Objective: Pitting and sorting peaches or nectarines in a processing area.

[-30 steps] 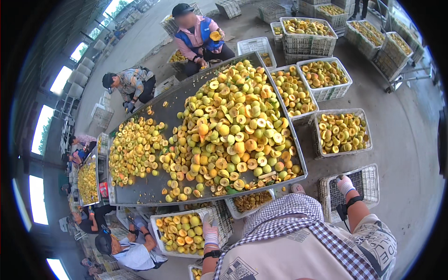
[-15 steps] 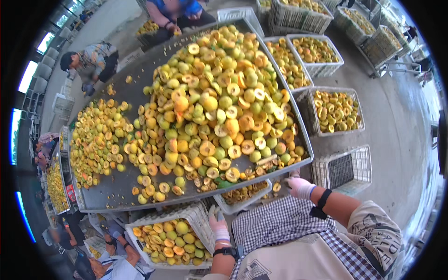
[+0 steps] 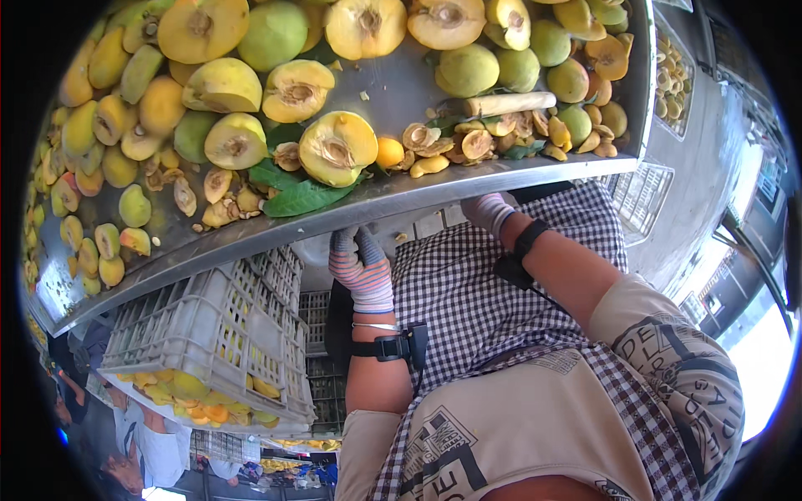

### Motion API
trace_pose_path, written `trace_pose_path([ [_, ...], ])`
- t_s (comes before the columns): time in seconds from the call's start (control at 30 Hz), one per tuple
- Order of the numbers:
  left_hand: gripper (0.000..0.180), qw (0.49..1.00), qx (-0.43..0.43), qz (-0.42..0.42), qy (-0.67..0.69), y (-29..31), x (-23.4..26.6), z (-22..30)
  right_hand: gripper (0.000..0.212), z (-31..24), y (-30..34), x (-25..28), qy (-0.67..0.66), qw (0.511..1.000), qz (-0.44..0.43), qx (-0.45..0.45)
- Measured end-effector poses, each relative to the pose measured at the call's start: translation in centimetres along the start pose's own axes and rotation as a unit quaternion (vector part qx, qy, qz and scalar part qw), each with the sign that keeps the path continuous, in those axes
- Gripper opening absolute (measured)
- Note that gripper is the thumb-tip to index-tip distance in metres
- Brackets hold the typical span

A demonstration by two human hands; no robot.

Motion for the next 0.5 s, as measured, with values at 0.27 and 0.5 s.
trace_pose_path([
  [0.27, 0.035, 0.942, -0.149, -0.256, -0.155, 0.3, -2.7, 0.5, 0.046, 11.9, -0.2, -3.3, 0.096, 0.98, -0.129, -0.116],
  [0.5, 0.027, 0.952, -0.078, -0.294, 0.047, -1.9, -1.2, 2.2, 0.052, 11.2, -6.6, -7.9, 0.043, 0.975, -0.078, -0.203],
])
Point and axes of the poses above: each hand's wrist, its own y-axis away from the middle knuckle, its own x-axis out of the back of the hand, z = x × y, the point moved 8 cm from there along -y, towards the middle knuckle, and after that the axes turned 2 degrees about y, right-handed, at the moved point
